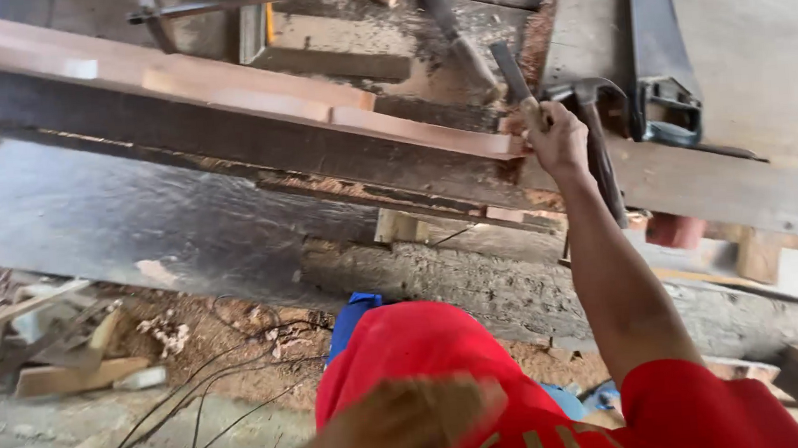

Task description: Measuring and inspecting wooden planks and working on a custom carpentry workbench using a ruler, pencil, and saw.

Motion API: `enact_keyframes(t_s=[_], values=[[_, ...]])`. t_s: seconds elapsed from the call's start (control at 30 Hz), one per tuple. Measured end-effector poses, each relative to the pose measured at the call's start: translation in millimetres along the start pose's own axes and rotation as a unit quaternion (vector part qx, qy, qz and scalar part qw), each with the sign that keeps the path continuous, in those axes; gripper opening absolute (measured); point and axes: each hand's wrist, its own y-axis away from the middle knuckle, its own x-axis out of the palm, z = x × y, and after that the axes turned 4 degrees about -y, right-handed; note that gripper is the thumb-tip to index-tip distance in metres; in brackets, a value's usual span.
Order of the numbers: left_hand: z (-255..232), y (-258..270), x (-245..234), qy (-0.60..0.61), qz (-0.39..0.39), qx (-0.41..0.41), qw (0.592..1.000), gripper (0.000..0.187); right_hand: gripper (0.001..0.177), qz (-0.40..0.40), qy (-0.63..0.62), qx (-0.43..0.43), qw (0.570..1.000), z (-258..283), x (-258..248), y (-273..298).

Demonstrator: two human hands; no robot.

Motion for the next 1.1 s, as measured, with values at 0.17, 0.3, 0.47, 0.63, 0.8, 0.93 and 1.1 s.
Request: enact_keyframes(t_s=[0.17, 0.3, 0.47, 0.63, 0.8, 0.93, 1.1], values=[[77, -77, -8, -0.015, -0.040, -0.054, 0.998, 0.088, 0.038, -0.036, 0.081, -0.113, 0.990, -19, 11, -4], [161, -89, 11, -0.060, -0.044, -0.259, 0.963, 0.074, 0.018, -0.097, 0.122, -0.151, 0.976, 11, 7, 19], [245, -81, 9, -0.147, -0.031, -0.274, 0.950, 0.067, 0.018, -0.097, 0.034, -0.188, 0.977, 42, 44, 58], [290, -87, -49, -0.262, -0.135, -0.121, 0.948, 0.059, 0.006, 0.013, -0.065, -0.212, 0.975, 100, 110, 93], [296, -128, -168, -0.339, -0.216, -0.061, 0.914, 0.052, 0.010, 0.001, -0.036, -0.156, 0.987, 129, 140, 114], [311, -200, -251, -0.390, -0.279, 0.044, 0.877, 0.057, 0.015, -0.141, 0.047, -0.051, 0.988, 87, 137, 93], [300, -251, -262, -0.368, -0.235, 0.150, 0.887, 0.054, 0.020, -0.245, 0.093, 0.054, 0.964, 28, 51, 85]])
